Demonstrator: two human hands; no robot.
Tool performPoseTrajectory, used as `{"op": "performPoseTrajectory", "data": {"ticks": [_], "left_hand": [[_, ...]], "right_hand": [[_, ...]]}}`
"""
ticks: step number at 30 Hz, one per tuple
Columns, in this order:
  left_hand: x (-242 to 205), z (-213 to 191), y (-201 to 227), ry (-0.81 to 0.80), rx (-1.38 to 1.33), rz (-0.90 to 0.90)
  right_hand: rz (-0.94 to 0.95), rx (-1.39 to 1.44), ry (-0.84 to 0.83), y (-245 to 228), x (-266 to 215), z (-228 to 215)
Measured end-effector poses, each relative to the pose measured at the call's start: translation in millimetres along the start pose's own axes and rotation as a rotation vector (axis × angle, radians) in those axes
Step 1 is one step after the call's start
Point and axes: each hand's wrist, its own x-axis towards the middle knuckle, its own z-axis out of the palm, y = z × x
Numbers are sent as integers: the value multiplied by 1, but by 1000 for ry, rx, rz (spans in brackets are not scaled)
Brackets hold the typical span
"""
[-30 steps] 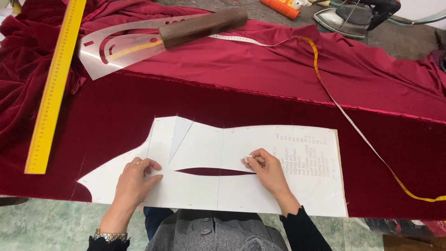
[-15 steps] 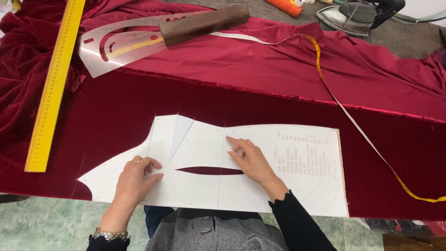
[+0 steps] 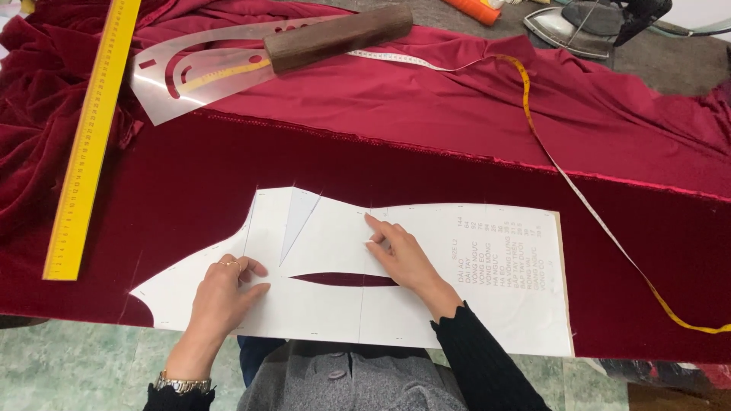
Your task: The person marks a white paper pattern placed on a red fabric using a piece of chalk and a yellow ruler. They align the ruler along the pattern's edges and draw lines, occasionally adjusting the pattern and using a wooden weight to hold it in place.
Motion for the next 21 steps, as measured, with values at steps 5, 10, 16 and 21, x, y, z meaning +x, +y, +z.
{"op": "performPoseTrajectory", "data": {"ticks": [5,10,16,21], "left_hand": [[-8,-11,15,-10,1,-17],[-21,-29,37,33,-26,17],[-23,-30,42,43,-35,2],[-22,-29,39,38,-40,7]], "right_hand": [[43,10,-14,-12,-5,-4],[31,-36,-2,-26,-11,-10],[43,-34,-4,-27,-11,-10],[50,-26,-2,-31,-13,-12]]}}
